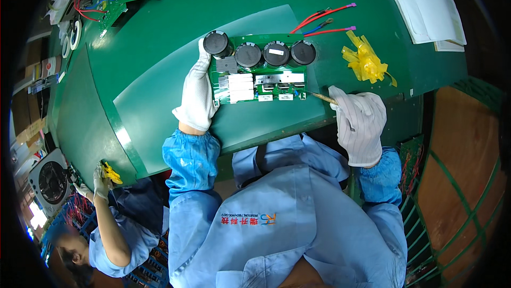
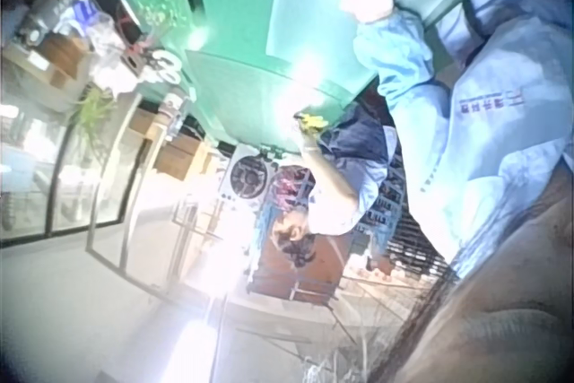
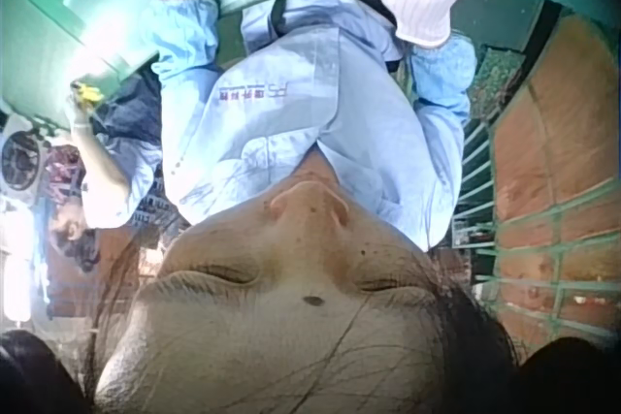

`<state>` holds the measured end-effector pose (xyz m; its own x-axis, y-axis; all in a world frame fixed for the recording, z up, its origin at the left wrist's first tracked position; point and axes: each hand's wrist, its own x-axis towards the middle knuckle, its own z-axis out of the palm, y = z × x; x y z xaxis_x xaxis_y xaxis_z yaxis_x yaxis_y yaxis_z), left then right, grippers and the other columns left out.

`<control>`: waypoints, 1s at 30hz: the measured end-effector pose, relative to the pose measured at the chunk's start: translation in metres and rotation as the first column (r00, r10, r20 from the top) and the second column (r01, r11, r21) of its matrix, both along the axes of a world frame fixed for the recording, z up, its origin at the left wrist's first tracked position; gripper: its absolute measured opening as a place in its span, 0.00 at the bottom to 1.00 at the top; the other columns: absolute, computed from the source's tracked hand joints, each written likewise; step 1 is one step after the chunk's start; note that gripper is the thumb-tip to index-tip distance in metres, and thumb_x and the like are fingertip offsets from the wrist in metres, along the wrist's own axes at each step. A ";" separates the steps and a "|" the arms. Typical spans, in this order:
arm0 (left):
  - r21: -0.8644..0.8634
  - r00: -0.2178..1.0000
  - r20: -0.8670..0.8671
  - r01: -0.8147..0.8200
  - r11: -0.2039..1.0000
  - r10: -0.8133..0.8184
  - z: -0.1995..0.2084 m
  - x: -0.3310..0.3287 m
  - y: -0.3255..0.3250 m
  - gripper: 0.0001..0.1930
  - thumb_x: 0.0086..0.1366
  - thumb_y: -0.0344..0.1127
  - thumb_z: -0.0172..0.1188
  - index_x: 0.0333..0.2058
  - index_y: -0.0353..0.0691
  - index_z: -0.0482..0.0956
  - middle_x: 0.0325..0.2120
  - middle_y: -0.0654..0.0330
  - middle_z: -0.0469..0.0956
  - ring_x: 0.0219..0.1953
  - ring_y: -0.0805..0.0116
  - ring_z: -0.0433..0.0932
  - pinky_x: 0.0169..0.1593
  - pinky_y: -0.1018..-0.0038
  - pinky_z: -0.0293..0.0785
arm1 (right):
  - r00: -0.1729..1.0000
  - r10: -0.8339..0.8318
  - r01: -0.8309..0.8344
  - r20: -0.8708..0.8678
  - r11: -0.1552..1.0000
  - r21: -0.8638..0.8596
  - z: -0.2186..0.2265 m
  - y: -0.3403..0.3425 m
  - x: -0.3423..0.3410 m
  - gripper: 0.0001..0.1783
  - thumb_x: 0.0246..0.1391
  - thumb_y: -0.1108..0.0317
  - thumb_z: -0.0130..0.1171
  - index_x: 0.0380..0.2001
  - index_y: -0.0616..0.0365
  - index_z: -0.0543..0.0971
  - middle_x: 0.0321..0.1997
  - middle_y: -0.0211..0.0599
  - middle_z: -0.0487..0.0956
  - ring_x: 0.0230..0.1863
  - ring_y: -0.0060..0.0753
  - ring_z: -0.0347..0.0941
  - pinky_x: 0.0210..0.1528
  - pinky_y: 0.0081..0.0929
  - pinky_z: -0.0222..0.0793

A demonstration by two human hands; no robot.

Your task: Assembling or inspecting electronic components on a printed circuit board at a factory workstation.

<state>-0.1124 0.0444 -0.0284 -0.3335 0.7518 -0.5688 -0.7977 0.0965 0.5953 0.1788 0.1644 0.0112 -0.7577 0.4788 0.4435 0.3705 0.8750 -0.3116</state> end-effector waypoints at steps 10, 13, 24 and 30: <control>-0.008 0.993 0.052 -0.106 0.994 0.107 -0.004 0.002 0.003 0.21 0.75 0.47 0.49 0.55 0.35 0.70 0.43 0.53 0.80 0.36 0.62 0.84 0.37 0.67 0.86 | 0.998 0.041 -0.045 0.051 0.996 0.075 0.000 -0.003 -0.016 0.20 0.46 0.75 0.63 0.46 0.56 0.82 0.33 0.28 0.77 0.29 0.34 0.72 0.37 0.34 0.67; -0.013 0.986 0.052 -0.157 0.988 0.157 -0.008 0.002 0.001 0.21 0.75 0.46 0.48 0.55 0.34 0.70 0.43 0.50 0.81 0.35 0.60 0.86 0.34 0.67 0.88 | 0.993 0.035 -0.045 0.115 0.996 0.082 0.005 -0.001 -0.019 0.16 0.50 0.69 0.65 0.44 0.58 0.83 0.33 0.29 0.72 0.26 0.32 0.68 0.33 0.35 0.65; -0.013 0.995 0.027 -0.100 0.995 0.101 -0.004 0.003 0.002 0.24 0.75 0.49 0.47 0.59 0.36 0.68 0.47 0.55 0.78 0.43 0.66 0.82 0.44 0.69 0.83 | 0.993 0.013 -0.037 0.120 0.979 0.200 0.003 -0.001 -0.019 0.15 0.51 0.69 0.65 0.43 0.57 0.83 0.35 0.28 0.72 0.26 0.32 0.67 0.34 0.34 0.64; 0.003 0.990 0.058 -0.132 0.991 0.132 -0.003 0.005 0.003 0.21 0.75 0.47 0.47 0.55 0.35 0.71 0.43 0.52 0.81 0.36 0.63 0.85 0.36 0.68 0.87 | 0.993 0.015 -0.037 0.115 0.981 0.191 0.003 -0.001 -0.019 0.16 0.50 0.69 0.64 0.44 0.56 0.83 0.34 0.27 0.71 0.26 0.31 0.66 0.34 0.34 0.64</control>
<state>-0.1074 0.0479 -0.0311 -0.3973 0.7073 -0.5847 -0.8358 -0.0158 0.5487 0.1596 0.1634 0.0143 -0.8193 0.3718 0.4365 0.3697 0.9244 -0.0935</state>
